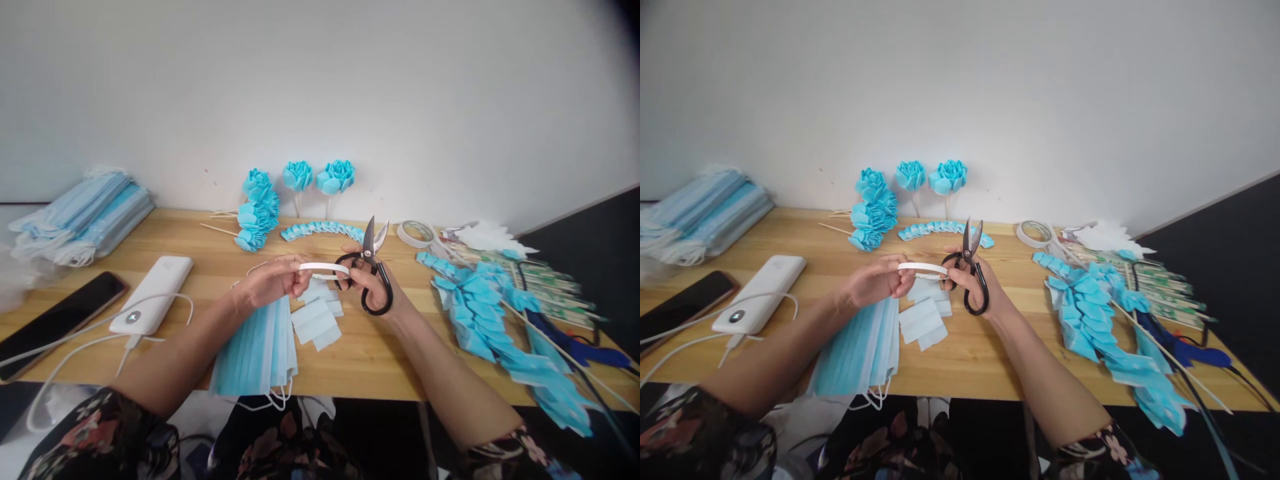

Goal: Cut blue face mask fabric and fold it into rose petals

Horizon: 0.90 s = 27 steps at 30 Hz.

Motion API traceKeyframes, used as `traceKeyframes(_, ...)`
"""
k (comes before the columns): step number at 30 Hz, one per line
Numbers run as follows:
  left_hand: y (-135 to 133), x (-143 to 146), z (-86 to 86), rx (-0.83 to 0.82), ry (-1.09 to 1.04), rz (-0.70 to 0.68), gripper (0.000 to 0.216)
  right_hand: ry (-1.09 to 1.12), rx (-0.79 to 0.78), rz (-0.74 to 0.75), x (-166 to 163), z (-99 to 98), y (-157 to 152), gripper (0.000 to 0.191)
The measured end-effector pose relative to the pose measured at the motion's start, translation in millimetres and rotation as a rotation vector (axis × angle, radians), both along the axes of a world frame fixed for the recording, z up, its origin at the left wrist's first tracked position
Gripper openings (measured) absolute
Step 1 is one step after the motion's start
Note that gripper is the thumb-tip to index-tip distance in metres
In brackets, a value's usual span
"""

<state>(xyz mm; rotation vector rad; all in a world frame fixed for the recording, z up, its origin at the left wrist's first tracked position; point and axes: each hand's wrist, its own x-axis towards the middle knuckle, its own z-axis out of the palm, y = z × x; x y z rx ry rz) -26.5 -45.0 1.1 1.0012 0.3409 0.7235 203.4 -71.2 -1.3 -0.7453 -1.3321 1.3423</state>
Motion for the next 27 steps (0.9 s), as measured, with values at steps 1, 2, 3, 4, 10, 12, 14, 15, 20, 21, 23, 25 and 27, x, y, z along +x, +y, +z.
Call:
traceKeyframes(1,0.0,-0.3,-0.9,0.026,0.045,-0.007,0.025,-0.009,0.022,-0.02,0.0,0.7,0.0,0.045)
traceKeyframes(2,-0.1,-0.5,-1.4,0.059,0.108,-0.011,0.026,-0.031,0.04,-0.044,0.3,1.9,-0.1,0.045)
traceKeyframes(3,-0.3,-0.8,-1.4,0.1,0.182,-0.007,0.027,-0.063,0.054,-0.072,0.8,3.4,-0.2,0.045)
traceKeyframes(4,-0.6,-1.1,-0.9,0.145,0.258,0.002,0.028,-0.102,0.069,-0.099,1.6,5.0,-0.4,0.045)
traceKeyframes(10,-3.5,-0.1,6.1,0.387,0.521,0.058,0.03,-0.382,0.208,-0.19,5.0,12.0,-6.1,0.037)
traceKeyframes(12,-3.6,0.7,5.8,0.426,0.546,0.09,0.029,-0.47,0.286,-0.197,4.8,12.2,-8.4,0.034)
traceKeyframes(14,-3.5,1.2,5.1,0.446,0.547,0.103,0.029,-0.517,0.351,-0.201,4.7,11.5,-9.8,0.033)
traceKeyframes(15,-3.6,1.5,5.3,0.452,0.548,0.101,0.028,-0.525,0.37,-0.205,4.7,10.9,-10.0,0.033)
traceKeyframes(20,-5.3,2.8,11.2,0.456,0.562,0.093,0.025,-0.542,0.389,-0.209,5.5,8.0,-8.8,0.036)
traceKeyframes(21,-5.8,3.1,12.3,0.455,0.559,0.092,0.025,-0.545,0.388,-0.214,5.5,7.7,-8.7,0.037)
traceKeyframes(23,-6.4,3.6,13.5,0.448,0.548,0.09,0.024,-0.548,0.388,-0.224,5.3,7.2,-8.7,0.037)
traceKeyframes(25,-6.8,3.8,13.6,0.442,0.531,0.088,0.024,-0.54,0.388,-0.225,5.1,6.9,-8.9,0.036)
traceKeyframes(27,-7.3,3.8,13.5,0.443,0.518,0.089,0.024,-0.526,0.384,-0.219,4.8,7.0,-9.1,0.035)
